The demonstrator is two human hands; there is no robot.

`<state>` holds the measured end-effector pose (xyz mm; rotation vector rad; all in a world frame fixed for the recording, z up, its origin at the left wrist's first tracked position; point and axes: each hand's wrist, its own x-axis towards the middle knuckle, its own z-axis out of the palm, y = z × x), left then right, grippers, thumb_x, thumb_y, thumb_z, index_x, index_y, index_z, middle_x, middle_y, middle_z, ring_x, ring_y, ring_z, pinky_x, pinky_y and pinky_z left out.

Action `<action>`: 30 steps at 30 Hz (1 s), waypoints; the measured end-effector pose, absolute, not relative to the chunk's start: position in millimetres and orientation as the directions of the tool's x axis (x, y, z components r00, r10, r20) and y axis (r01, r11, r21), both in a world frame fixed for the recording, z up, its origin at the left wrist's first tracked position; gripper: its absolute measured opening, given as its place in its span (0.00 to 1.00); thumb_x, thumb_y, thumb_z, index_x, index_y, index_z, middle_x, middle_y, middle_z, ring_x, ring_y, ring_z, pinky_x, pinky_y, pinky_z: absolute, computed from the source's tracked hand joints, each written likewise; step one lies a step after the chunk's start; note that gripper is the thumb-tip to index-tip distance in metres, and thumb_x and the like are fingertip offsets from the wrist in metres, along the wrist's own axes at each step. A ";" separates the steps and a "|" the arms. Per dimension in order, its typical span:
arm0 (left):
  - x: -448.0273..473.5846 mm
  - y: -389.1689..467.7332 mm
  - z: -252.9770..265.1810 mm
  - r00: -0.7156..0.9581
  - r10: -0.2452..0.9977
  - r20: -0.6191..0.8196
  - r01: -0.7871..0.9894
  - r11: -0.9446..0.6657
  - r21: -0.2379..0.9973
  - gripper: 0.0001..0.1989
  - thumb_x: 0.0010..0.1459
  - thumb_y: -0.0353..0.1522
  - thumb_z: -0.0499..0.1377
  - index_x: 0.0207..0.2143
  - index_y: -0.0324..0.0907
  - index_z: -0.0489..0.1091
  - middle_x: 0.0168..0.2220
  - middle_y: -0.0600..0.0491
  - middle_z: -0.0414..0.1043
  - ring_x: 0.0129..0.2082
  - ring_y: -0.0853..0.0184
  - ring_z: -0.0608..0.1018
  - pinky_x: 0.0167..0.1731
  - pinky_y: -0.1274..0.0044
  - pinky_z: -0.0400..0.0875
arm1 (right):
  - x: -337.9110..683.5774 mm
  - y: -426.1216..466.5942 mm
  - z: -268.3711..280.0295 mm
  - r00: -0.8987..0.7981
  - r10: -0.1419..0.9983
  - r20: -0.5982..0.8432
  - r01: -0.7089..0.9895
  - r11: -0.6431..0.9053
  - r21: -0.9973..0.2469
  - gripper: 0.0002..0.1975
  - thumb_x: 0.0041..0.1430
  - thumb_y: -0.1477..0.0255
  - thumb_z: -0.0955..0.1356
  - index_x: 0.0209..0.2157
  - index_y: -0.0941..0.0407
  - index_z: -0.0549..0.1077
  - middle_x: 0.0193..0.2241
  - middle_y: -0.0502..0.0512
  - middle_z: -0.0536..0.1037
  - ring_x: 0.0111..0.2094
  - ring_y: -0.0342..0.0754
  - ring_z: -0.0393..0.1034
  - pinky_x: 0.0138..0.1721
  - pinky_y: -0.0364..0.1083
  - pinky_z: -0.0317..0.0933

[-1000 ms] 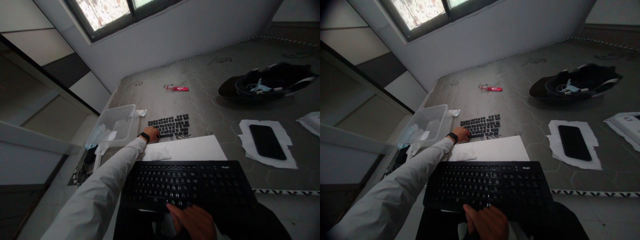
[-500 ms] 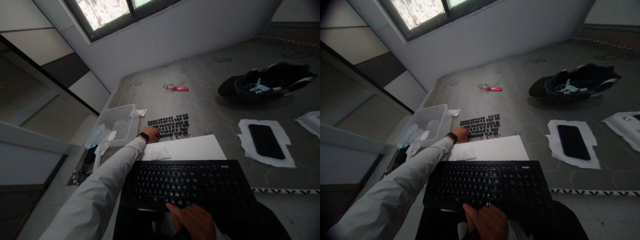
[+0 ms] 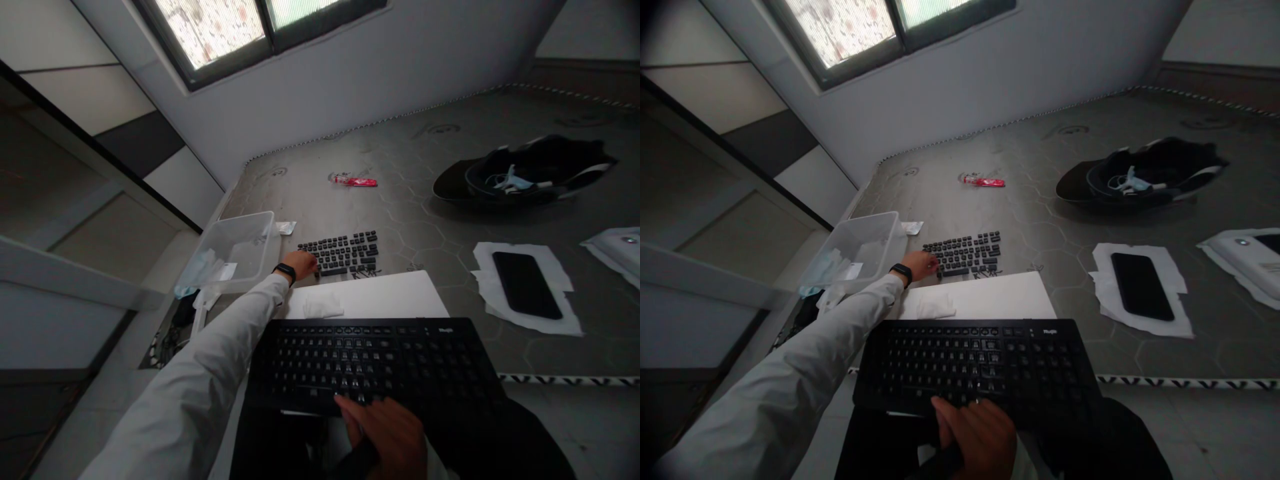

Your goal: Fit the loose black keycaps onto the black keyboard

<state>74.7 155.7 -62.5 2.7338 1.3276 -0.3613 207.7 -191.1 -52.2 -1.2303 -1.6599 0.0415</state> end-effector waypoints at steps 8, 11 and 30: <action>62.1 124.2 -16.5 0.564 0.820 -0.098 0.822 -0.569 -0.033 0.18 0.64 0.41 0.49 0.36 0.43 0.75 0.38 0.47 0.78 0.39 0.61 0.78 0.40 0.73 0.68 | 198.6 -187.1 -62.3 0.075 0.649 0.757 0.747 0.466 -0.474 0.08 0.62 0.75 0.66 0.38 0.56 0.79 0.17 0.49 0.73 0.20 0.43 0.63 0.27 0.47 0.50; 46.4 96.4 0.3 0.548 0.835 -0.042 0.836 -0.549 0.002 0.18 0.64 0.42 0.48 0.35 0.44 0.75 0.38 0.48 0.78 0.38 0.61 0.78 0.39 0.73 0.67 | 196.3 -185.3 -75.9 -0.023 0.646 0.763 0.759 0.508 -0.407 0.10 0.63 0.75 0.65 0.42 0.55 0.79 0.19 0.50 0.74 0.23 0.44 0.65 0.32 0.48 0.52; -82.9 -142.3 -39.4 0.077 0.990 0.120 0.854 -0.128 0.504 0.11 0.65 0.38 0.52 0.42 0.43 0.71 0.34 0.54 0.77 0.30 0.69 0.78 0.33 0.79 0.67 | 193.9 -219.2 -83.9 -0.209 0.610 0.765 0.762 0.591 -0.263 0.10 0.63 0.70 0.66 0.33 0.55 0.79 0.24 0.53 0.79 0.25 0.45 0.68 0.32 0.48 0.51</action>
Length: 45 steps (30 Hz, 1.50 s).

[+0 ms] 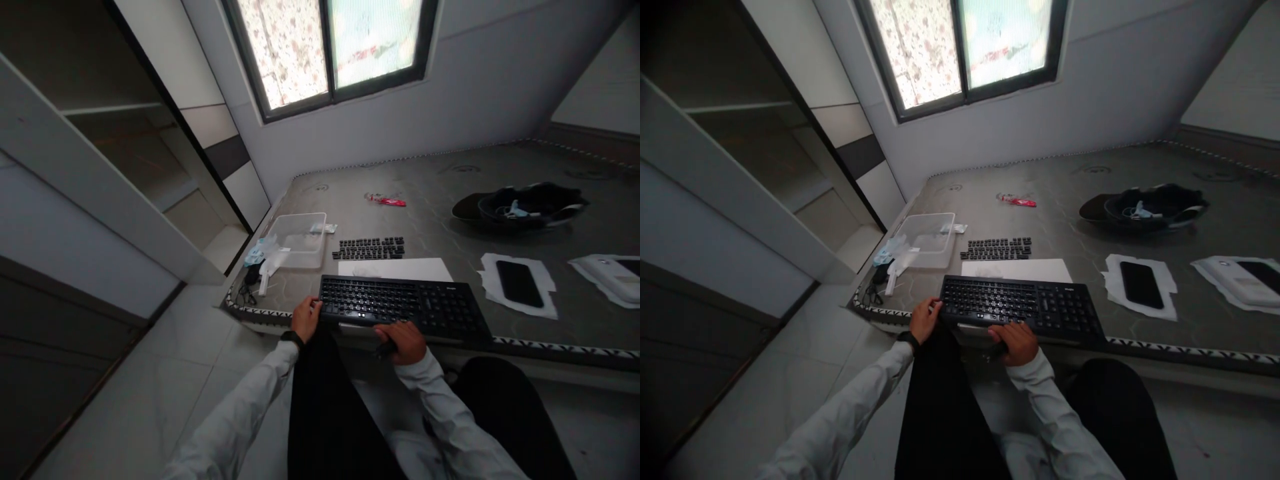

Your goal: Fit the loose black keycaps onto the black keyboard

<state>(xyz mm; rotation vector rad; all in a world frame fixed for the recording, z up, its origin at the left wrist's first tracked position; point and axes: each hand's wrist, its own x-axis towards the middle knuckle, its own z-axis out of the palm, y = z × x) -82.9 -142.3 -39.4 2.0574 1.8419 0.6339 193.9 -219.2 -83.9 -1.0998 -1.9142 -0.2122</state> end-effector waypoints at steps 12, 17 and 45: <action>-67.9 -172.7 -61.9 -0.014 0.970 0.244 0.730 -0.156 0.666 0.13 0.64 0.38 0.54 0.45 0.42 0.72 0.36 0.51 0.76 0.32 0.68 0.77 0.36 0.75 0.71 | 151.8 -190.9 -46.4 0.364 0.915 0.175 -0.227 0.269 -0.936 0.24 0.55 0.49 0.67 0.20 0.55 0.69 0.09 0.44 0.58 0.12 0.39 0.50 0.16 0.42 0.44; -64.4 -193.7 -61.7 0.107 0.925 0.365 0.747 -0.317 0.584 0.18 0.62 0.38 0.58 0.54 0.49 0.68 0.53 0.49 0.69 0.53 0.60 0.70 0.53 0.65 0.65 | 123.4 -166.8 -34.0 0.315 0.947 0.061 -0.500 0.220 -0.837 0.23 0.47 0.49 0.72 0.18 0.54 0.67 0.08 0.41 0.55 0.11 0.38 0.48 0.14 0.41 0.42; -53.2 -187.9 -70.1 0.239 0.868 0.434 0.661 -0.473 0.582 0.16 0.57 0.37 0.63 0.48 0.47 0.72 0.47 0.49 0.70 0.49 0.60 0.70 0.51 0.65 0.67 | 70.0 -127.3 -59.6 0.257 0.965 -0.051 -0.408 0.061 -0.911 0.28 0.43 0.42 0.69 0.18 0.52 0.63 0.09 0.41 0.55 0.10 0.38 0.46 0.12 0.43 0.40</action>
